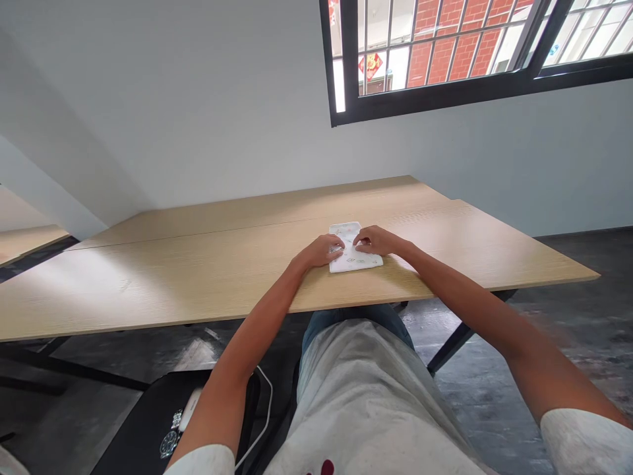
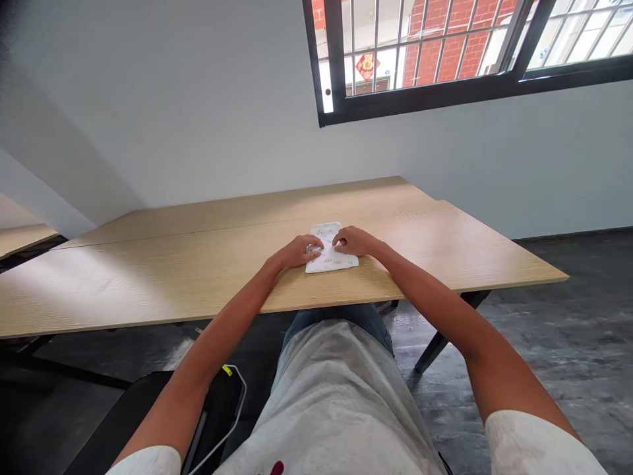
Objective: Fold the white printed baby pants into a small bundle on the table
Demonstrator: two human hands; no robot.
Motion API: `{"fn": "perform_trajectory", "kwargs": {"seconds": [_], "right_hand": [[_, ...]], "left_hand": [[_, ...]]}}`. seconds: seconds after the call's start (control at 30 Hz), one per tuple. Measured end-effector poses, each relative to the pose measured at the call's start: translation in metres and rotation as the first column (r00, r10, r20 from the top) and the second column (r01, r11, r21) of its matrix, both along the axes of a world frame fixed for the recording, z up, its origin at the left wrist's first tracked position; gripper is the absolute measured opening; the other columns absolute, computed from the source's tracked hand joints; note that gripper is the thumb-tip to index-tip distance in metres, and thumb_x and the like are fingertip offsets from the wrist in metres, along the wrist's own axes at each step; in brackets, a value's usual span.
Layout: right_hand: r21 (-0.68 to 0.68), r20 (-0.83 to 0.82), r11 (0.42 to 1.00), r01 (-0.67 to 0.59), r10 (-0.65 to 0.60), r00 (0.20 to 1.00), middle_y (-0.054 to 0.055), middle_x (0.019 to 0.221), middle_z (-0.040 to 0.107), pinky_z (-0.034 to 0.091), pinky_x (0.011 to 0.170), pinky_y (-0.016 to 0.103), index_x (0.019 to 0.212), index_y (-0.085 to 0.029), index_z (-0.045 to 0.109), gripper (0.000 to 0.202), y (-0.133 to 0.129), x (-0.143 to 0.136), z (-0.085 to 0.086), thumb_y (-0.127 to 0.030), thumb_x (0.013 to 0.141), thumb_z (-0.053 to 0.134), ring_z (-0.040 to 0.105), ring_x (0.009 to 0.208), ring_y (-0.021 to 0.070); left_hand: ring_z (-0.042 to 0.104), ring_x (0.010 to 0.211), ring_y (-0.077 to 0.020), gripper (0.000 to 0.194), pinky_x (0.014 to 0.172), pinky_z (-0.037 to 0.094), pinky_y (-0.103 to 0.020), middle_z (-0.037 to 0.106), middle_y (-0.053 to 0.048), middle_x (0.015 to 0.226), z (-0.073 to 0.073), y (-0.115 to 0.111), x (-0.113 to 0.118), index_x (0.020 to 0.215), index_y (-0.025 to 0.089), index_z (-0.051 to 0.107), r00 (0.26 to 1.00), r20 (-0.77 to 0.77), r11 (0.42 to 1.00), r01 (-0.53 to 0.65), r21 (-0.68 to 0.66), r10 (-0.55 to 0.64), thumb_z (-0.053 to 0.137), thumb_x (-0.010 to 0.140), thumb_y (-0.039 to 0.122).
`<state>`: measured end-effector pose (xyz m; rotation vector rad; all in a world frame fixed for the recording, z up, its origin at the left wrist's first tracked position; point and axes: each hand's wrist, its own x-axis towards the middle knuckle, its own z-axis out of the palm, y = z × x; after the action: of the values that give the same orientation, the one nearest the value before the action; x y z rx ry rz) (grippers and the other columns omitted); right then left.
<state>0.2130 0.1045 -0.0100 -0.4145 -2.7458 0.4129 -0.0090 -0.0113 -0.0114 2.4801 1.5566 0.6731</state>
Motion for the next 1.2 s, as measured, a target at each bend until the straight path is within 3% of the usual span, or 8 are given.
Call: {"fn": "perform_trajectory", "kwargs": {"seconds": [0.2, 0.37, 0.57, 0.87, 1.2], "right_hand": [[-0.12, 0.033, 0.991, 0.051, -0.047, 0.998, 0.001, 0.072, 0.06, 0.036, 0.061, 0.025, 0.105, -0.016, 0.077, 0.04, 0.009, 0.002, -0.001, -0.044, 0.079, 0.065, 0.051, 0.063, 0.0142], [-0.157, 0.065, 0.984, 0.09, -0.081, 0.995, 0.004, 0.087, 0.062, 0.038, 0.067, 0.026, 0.116, -0.019, 0.074, 0.064, 0.019, 0.01, 0.003, -0.06, 0.068, 0.075, 0.052, 0.073, 0.0163], [-0.294, 0.156, 0.951, 0.1, -0.055, 0.986, 0.001, 0.08, 0.056, 0.035, 0.064, 0.026, 0.127, -0.02, 0.069, 0.084, 0.03, 0.018, 0.003, -0.069, 0.06, 0.079, 0.048, 0.069, 0.0147], [-0.395, 0.123, 0.918, 0.018, 0.034, 0.992, -0.004, 0.07, 0.043, 0.027, 0.061, 0.026, 0.131, -0.016, 0.066, 0.086, 0.034, 0.02, -0.003, -0.065, 0.063, 0.08, 0.038, 0.065, 0.0121], [-0.421, 0.114, 0.907, -0.005, 0.059, 0.992, -0.006, 0.065, 0.035, 0.022, 0.059, 0.026, 0.129, -0.015, 0.067, 0.081, 0.038, 0.019, -0.006, -0.063, 0.065, 0.08, 0.032, 0.062, 0.0108]], "left_hand": [[0.063, 0.101, -0.0235, 0.031, 0.095, 0.051, -0.039, 0.068, -0.01, 0.11, 0.0, 0.003, -0.006, 0.103, 0.018, 0.071, 0.999, 0.013, 0.998, -0.045, -0.04, 0.045, 0.059, 0.084, 0.039], [0.053, 0.126, -0.0282, 0.05, 0.111, 0.042, -0.043, 0.061, -0.01, 0.132, -0.005, 0.007, -0.016, 0.116, 0.021, 0.069, 0.994, 0.009, 0.991, -0.104, -0.081, 0.105, 0.066, 0.079, 0.056], [0.048, 0.133, -0.03, 0.067, 0.115, 0.037, -0.044, 0.056, -0.009, 0.141, -0.003, 0.006, -0.024, 0.122, 0.023, 0.068, 0.992, 0.021, 0.982, -0.122, -0.141, 0.127, 0.07, 0.072, 0.068], [0.051, 0.13, -0.0314, 0.072, 0.108, 0.043, -0.041, 0.061, -0.01, 0.135, 0.001, 0.004, -0.025, 0.118, 0.022, 0.07, 0.99, 0.009, 0.98, -0.136, -0.146, 0.139, 0.073, 0.066, 0.071], [0.045, 0.132, -0.0319, 0.067, 0.111, 0.038, -0.045, 0.058, -0.009, 0.138, 0.004, 0.001, -0.022, 0.12, 0.025, 0.069, 0.985, -0.046, 0.968, -0.174, -0.179, 0.169, 0.072, 0.069, 0.068]]}}
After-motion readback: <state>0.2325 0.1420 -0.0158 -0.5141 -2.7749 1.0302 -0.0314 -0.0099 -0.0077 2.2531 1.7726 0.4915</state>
